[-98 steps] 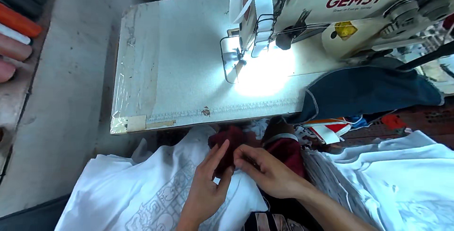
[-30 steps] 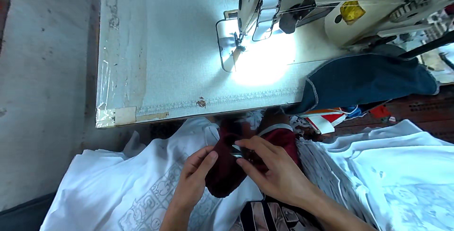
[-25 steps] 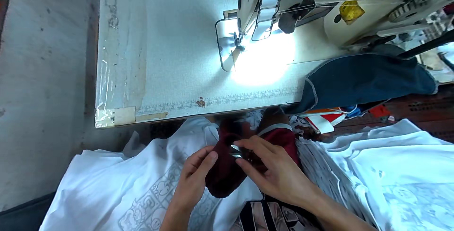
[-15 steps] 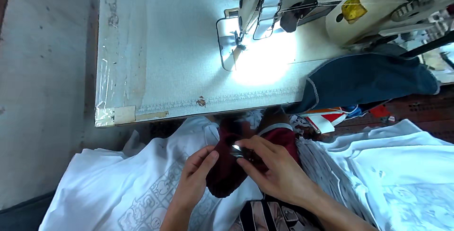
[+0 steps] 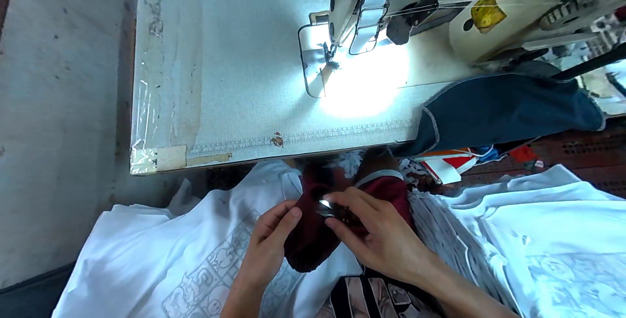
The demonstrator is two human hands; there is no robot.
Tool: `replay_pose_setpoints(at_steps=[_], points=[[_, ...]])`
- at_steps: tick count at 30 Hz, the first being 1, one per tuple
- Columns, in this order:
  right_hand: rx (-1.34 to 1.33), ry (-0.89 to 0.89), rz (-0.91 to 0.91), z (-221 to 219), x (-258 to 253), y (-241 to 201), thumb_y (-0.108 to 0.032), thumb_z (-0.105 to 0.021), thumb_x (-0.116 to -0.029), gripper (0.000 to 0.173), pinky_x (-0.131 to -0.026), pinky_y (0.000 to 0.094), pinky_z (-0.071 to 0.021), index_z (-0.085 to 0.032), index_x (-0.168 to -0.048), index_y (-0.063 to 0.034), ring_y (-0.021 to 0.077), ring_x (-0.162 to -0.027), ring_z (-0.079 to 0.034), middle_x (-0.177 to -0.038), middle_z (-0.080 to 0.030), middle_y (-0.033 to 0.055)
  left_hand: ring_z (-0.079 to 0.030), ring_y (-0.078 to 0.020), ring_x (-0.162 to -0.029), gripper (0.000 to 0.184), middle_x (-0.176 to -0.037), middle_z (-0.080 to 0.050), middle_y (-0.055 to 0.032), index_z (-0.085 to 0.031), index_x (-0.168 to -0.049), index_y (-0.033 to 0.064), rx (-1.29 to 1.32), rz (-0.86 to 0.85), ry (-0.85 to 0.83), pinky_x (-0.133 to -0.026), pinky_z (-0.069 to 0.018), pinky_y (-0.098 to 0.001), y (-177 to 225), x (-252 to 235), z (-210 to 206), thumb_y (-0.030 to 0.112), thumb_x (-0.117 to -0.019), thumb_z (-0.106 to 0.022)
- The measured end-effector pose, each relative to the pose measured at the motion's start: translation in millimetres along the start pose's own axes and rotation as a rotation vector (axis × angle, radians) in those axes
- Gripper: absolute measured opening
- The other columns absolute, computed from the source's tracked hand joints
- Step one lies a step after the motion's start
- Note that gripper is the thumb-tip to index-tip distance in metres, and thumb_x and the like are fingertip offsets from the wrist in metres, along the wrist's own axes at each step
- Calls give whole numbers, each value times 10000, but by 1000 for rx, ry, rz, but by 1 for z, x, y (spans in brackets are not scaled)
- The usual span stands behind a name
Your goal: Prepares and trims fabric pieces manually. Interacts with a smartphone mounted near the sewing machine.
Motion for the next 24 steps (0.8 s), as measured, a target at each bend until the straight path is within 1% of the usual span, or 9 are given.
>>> replay_pose_setpoints(at_steps=[5,13,15,18,24], points=[[13,1,-1,0,0,-1,-344,-584,-1039,337,-619,221,-523,-666,-1265,-108,64,-762,-613,-959,-653,30,-689,-73,-878,268,-954,-720,-18,-711,-1100,47,0,-1,-1,-829,-583,-270,0,0,0,169,-1081,-474],[-9,8,-4,0,-1,-1,-344,-591,-1039,344,-640,226,-540,-662,-1274,-102,69,-778,-629,-983,-667,41,-689,-72,-875,268,-951,-721,-15,-713,-1092,53,-8,-6,9,-826,-583,-267,1,0,0,169,-1080,-472],[-60,33,0,2,-1,-2,-328,-597,-1041,355,-666,213,-543,-652,-1286,-78,63,-795,-629,-991,-669,55,-690,-69,-877,269,-955,-723,-12,-714,-1096,56,-12,-9,11,-824,-586,-266,1,1,0,171,-1079,-472],[-143,72,4,6,-1,-4,-299,-609,-1039,358,-673,171,-527,-644,-1290,-47,33,-787,-604,-979,-652,57,-688,-68,-872,265,-953,-720,-12,-711,-1101,52,-7,-18,3,-819,-585,-264,1,1,-1,167,-1080,-473],[-28,20,5,3,-1,-3,-334,-591,-1040,350,-668,213,-545,-662,-1273,-84,63,-803,-634,-996,-673,46,-687,-67,-876,271,-952,-717,-14,-708,-1096,50,-14,-32,10,-822,-583,-261,4,1,-1,167,-1084,-463]])
Point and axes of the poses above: each hand's wrist, its own x-axis away from the middle knuckle, its own z-axis out of the back of the hand, y = z × x, the point moved 9 cm from there along -x, towards the middle knuckle
